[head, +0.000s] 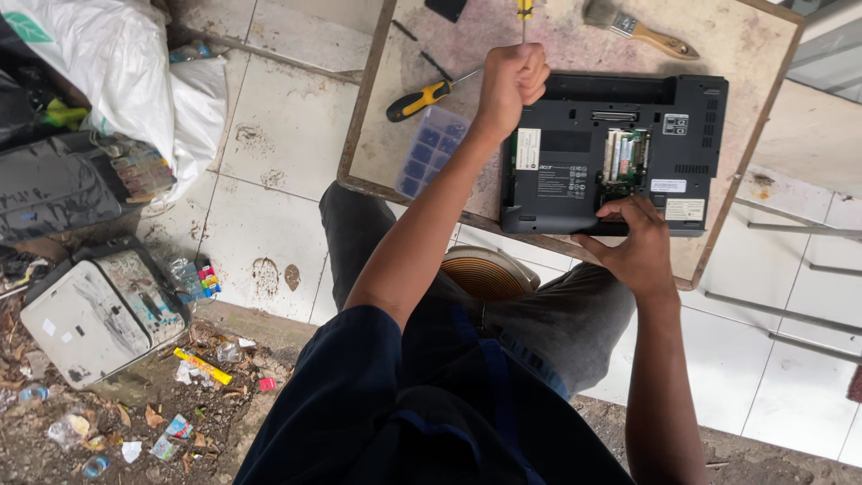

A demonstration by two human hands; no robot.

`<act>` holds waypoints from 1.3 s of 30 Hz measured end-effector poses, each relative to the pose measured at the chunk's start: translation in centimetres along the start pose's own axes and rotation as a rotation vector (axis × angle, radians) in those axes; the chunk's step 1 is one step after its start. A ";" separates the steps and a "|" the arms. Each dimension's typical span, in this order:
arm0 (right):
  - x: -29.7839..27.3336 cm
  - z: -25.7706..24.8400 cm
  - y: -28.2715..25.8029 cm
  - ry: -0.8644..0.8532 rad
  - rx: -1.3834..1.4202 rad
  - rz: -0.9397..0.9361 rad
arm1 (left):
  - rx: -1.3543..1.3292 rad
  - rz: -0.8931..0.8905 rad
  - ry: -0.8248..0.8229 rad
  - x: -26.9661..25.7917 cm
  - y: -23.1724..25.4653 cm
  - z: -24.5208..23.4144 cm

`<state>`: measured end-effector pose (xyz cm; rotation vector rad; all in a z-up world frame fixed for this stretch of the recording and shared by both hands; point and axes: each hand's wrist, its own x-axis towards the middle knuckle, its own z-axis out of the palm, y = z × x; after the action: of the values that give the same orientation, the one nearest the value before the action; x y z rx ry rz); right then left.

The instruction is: The person uses a screwdriver to remove screws from the back panel of a disassembled electronic device. They place the screws into a small plastic compartment box and continue unscrewing additional fasteners from the device's casing.

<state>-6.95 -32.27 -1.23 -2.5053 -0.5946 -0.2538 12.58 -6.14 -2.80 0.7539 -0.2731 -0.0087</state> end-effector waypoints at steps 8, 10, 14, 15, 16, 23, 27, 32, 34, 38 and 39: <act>-0.2 0.6 0.7 0.034 0.035 0.041 | 0.230 0.072 -0.232 1.1 -1.7 -1.5; -0.6 0.8 0.7 0.041 0.040 0.051 | 0.238 0.033 -0.260 0.9 -1.6 -1.7; -0.4 0.7 0.6 0.042 0.045 0.071 | 0.207 -0.076 -0.212 1.8 -1.3 -1.8; -0.5 0.7 0.5 0.036 0.059 0.083 | 0.212 -0.107 -0.216 1.7 -1.3 -1.9; -0.6 0.7 0.7 0.037 0.059 0.088 | 0.211 -0.111 -0.218 1.8 -1.2 -1.9; -0.5 0.7 0.6 0.048 0.064 0.075 | 0.221 -0.076 -0.203 0.9 -1.2 -3.5; -0.2 0.6 0.6 0.053 0.057 0.079 | 0.078 -0.068 -0.153 1.4 -1.8 -4.0; -0.4 0.9 0.8 0.052 0.060 0.109 | 0.109 -0.193 -0.141 2.5 -0.6 -2.7; -0.5 1.0 0.8 0.057 0.060 0.126 | 0.085 -0.243 -0.127 2.4 -1.1 -3.4; -0.7 1.0 0.8 0.073 0.080 0.135 | 0.065 -0.221 -0.098 1.9 -1.6 -3.3; -0.5 1.1 0.8 0.077 0.088 0.131 | 0.106 -0.172 -0.092 1.6 -1.3 -3.2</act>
<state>-6.93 -32.42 -2.68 -2.4254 -0.4001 -0.2668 15.00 -5.10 -5.48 0.8818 -0.2976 -0.1930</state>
